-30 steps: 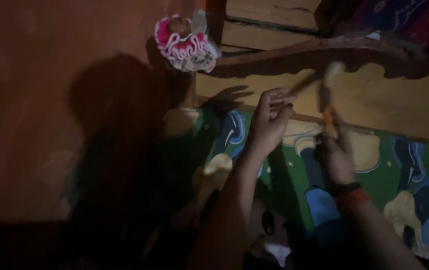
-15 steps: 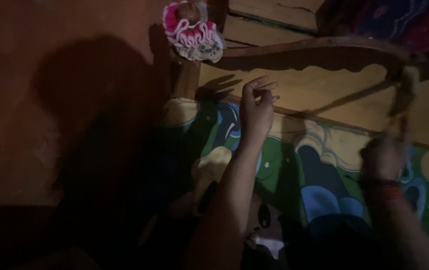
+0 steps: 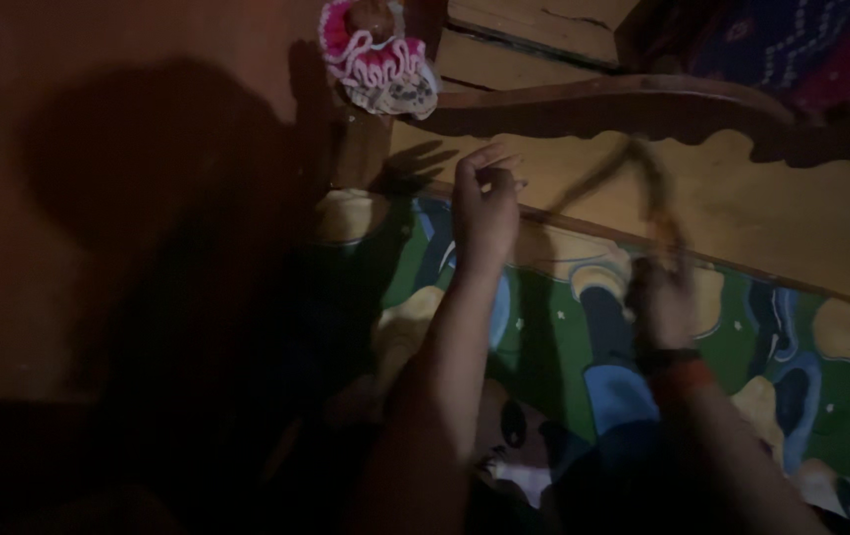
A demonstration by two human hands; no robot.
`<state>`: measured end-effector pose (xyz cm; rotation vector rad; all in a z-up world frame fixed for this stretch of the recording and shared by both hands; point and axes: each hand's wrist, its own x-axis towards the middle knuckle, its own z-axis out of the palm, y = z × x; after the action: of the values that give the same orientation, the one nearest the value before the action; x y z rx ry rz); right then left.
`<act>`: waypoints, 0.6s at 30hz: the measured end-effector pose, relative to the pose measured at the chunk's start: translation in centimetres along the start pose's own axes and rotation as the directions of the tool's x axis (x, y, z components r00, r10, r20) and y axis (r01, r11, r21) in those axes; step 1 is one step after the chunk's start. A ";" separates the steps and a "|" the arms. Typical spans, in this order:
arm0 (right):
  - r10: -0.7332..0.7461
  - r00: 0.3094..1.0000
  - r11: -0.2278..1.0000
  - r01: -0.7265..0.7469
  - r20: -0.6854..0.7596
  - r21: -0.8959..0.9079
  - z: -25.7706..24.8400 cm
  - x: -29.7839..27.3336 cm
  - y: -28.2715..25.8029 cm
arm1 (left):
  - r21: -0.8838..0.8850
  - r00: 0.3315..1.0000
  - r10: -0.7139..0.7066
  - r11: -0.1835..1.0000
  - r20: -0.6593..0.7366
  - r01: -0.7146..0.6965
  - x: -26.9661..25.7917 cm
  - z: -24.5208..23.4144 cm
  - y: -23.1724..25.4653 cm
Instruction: The person applies paint to a wooden bed headboard using a brush, moving the brush in vertical strokes across the carved wood surfaces.
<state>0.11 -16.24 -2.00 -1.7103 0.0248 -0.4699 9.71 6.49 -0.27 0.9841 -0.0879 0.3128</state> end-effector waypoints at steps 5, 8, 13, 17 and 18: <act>0.072 0.901 0.991 -0.017 -0.427 0.132 -4.7 0.4 0.9 | 0.084 0.994 -0.099 0.992 0.052 0.095 -1.0 0.5 -0.4; 0.091 0.930 0.992 -0.116 -0.356 -0.051 -3.7 0.7 1.8 | 0.030 0.992 -0.103 0.994 0.076 0.101 -1.0 0.5 -0.5; 0.140 0.982 0.990 -0.138 0.126 -0.020 2.6 -0.2 3.2 | 0.069 0.986 -0.166 0.984 0.028 0.163 -0.5 0.1 -0.3; 0.252 0.967 0.963 -0.247 0.036 -0.104 4.4 -0.8 0.4 | -0.019 0.984 -0.126 0.991 0.125 0.129 -0.1 -0.8 0.8; 0.252 0.967 0.958 -0.254 -0.028 -0.135 3.4 -0.3 0.0 | 0.039 0.984 -0.100 0.995 0.147 0.095 -0.2 -0.7 1.0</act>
<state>0.91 -12.90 -2.49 -1.8096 0.2870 -0.2913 9.15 7.56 0.13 1.0391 -0.1705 0.1509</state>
